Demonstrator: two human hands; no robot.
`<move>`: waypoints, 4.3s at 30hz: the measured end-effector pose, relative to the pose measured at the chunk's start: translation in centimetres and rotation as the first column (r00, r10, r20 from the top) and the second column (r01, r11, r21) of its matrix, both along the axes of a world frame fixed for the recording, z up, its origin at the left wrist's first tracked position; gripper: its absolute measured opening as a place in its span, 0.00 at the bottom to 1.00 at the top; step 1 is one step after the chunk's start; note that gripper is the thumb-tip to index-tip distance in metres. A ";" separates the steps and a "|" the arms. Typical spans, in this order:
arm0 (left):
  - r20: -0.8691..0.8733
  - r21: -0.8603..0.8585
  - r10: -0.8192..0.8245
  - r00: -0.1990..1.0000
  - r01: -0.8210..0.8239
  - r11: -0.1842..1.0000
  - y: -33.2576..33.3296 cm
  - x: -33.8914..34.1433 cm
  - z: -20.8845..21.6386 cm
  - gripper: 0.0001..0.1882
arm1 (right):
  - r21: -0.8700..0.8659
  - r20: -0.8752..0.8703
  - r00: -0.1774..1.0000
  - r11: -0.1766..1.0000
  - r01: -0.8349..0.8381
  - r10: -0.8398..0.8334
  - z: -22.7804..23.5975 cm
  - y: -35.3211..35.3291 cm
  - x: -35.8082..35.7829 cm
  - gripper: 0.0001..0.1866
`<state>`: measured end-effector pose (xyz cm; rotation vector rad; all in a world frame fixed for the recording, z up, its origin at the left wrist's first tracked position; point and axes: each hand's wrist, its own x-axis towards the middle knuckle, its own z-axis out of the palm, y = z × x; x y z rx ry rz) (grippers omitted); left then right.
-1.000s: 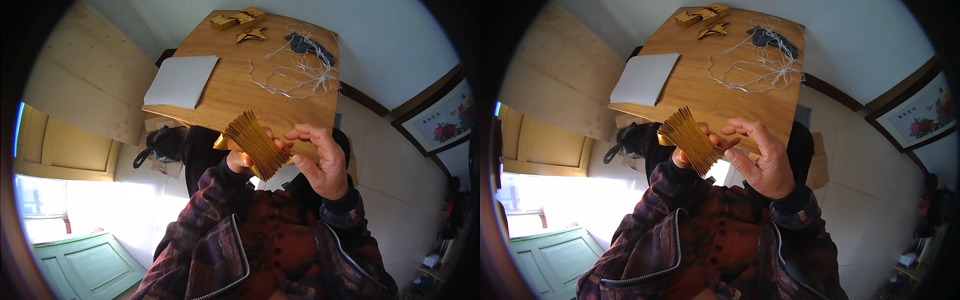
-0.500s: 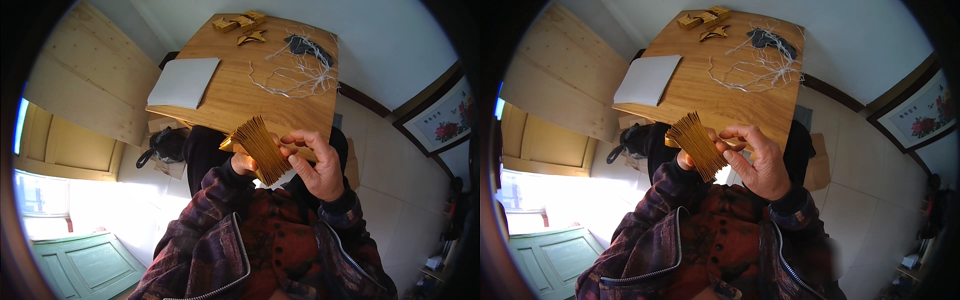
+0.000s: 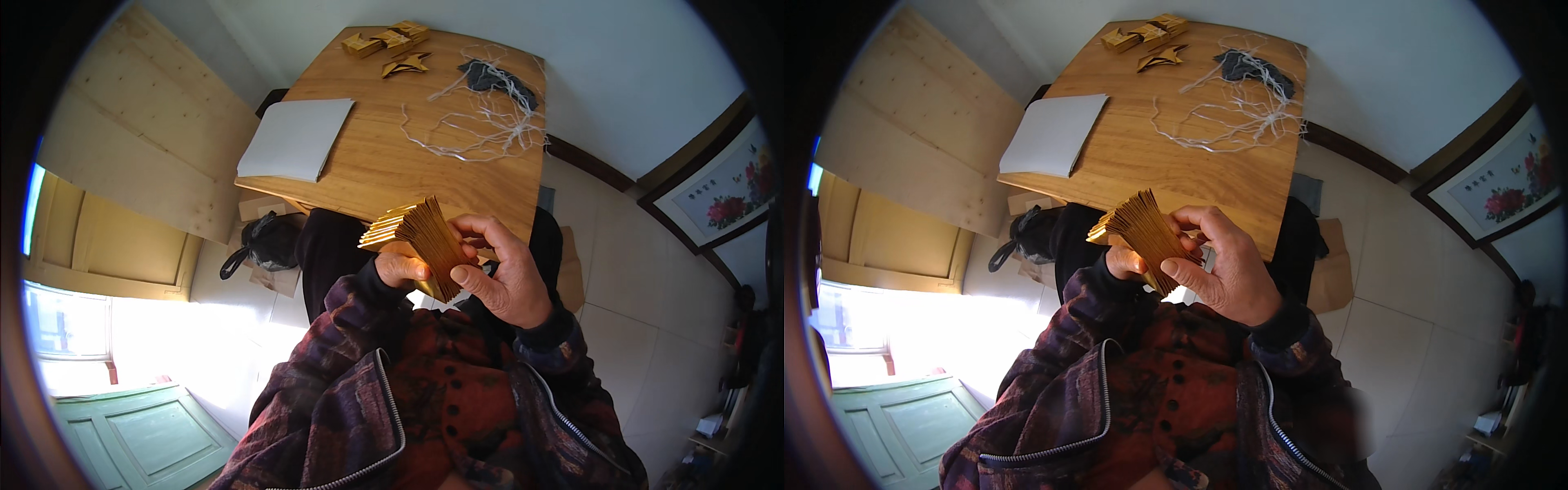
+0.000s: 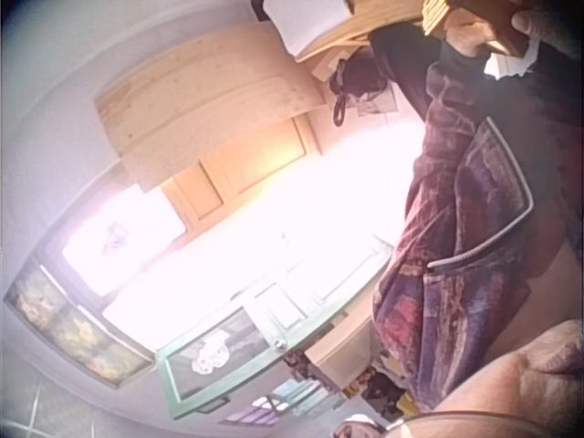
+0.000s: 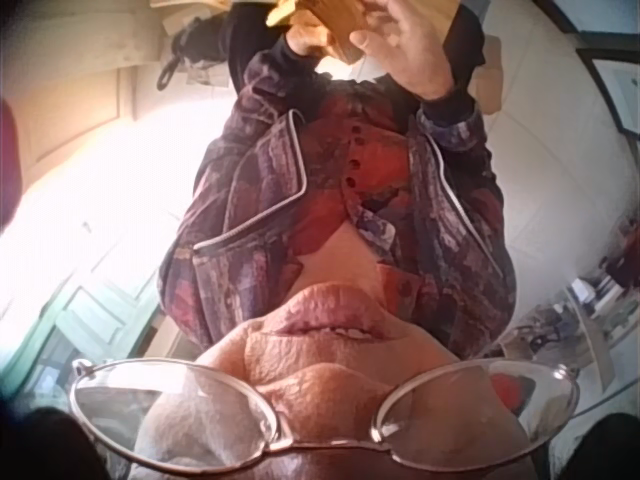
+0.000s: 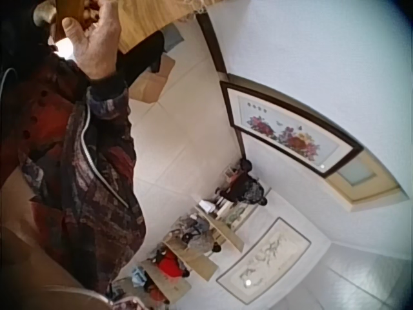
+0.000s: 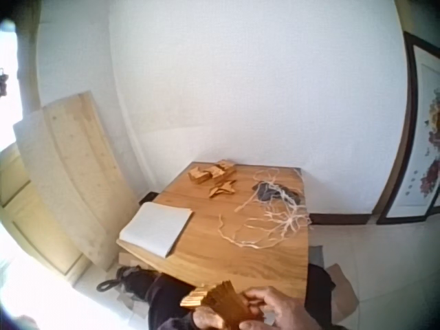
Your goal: The person gathers small yellow paper packets from a wooden table, aligns them into a neat stack, and secures the bundle with a white string. The person repeats this process to form multiple bundles.
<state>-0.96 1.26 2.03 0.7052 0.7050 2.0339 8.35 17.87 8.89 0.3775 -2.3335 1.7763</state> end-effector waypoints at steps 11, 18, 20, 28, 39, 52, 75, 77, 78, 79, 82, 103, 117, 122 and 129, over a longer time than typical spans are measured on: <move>0.242 0.293 0.088 0.966 -0.159 0.943 0.1 -0.8 -2.4 0.34 | -0.248 0.083 0.984 0.953 0.176 -0.160 -2.0 1.9 -0.6 0.16; 0.256 0.275 0.107 0.961 -0.178 0.945 0.0 -0.6 -1.8 0.35 | -0.252 0.060 0.993 0.961 0.117 -0.105 -2.4 1.0 -0.5 0.12; 0.259 0.270 0.112 0.959 -0.184 0.945 -0.1 -0.6 -1.8 0.35 | -0.255 0.059 0.993 0.960 0.117 -0.106 -2.4 0.9 -0.5 0.12; 0.244 0.289 0.094 0.965 -0.165 0.943 -0.1 -0.4 -2.1 0.35 | -0.260 0.089 0.991 0.958 0.119 -0.099 -2.2 0.6 -0.5 0.10; 0.207 0.252 0.117 0.971 -0.168 0.953 -0.4 -0.5 -2.4 0.36 | -0.235 0.077 0.989 0.962 0.138 -0.123 -1.7 0.4 -0.4 0.08; 0.233 0.315 0.033 0.972 -0.107 0.943 -0.8 -0.6 -3.4 0.37 | -0.188 0.052 0.986 0.968 0.165 -0.158 -2.3 0.5 -0.3 0.05; 0.272 0.264 0.094 0.958 -0.168 0.950 -0.1 0.6 -2.2 0.38 | -0.145 0.021 0.984 0.973 0.180 -0.179 -1.6 -0.8 -0.1 0.03; 0.274 0.247 0.094 0.957 -0.165 0.955 -0.3 0.4 -2.3 0.37 | -0.097 0.012 0.982 0.977 0.189 -0.189 -1.5 -0.8 0.0 0.03; 0.275 0.240 0.095 0.957 -0.164 0.957 -0.4 0.3 -2.4 0.37 | -0.071 0.008 0.981 0.979 0.192 -0.192 -1.5 -0.7 0.0 0.03; 0.263 0.237 0.095 0.960 -0.159 0.958 -0.4 0.3 -2.5 0.37 | -0.074 0.010 0.981 0.978 0.195 -0.194 -1.5 -0.8 0.0 0.03; 0.256 0.208 0.090 0.962 -0.146 0.967 -0.6 0.1 -2.5 0.37 | -0.069 0.026 0.980 0.977 0.201 -0.200 -1.5 -0.8 0.2 0.03; -0.253 -0.313 0.079 0.964 -0.159 0.936 0.6 1.3 0.4 0.28 | -0.236 0.049 0.998 0.970 0.051 -0.041 -2.9 -1.0 -1.1 0.25; -0.001 -0.230 0.164 0.987 -0.159 0.960 0.0 2.9 -2.3 0.25 | -0.413 0.021 0.995 0.908 -0.079 0.096 -2.8 -1.5 0.2 0.21; 0.143 -0.198 0.150 0.978 -0.120 0.973 0.3 2.7 -2.0 0.22 | -0.372 -0.060 0.994 0.921 -0.111 0.096 -3.2 -1.3 -0.2 0.23; -0.364 -0.254 0.158 0.918 -0.261 0.931 -0.7 1.6 -3.2 0.25 | -0.197 -0.029 0.999 0.980 -0.040 0.035 -3.4 -0.7 -0.9 0.29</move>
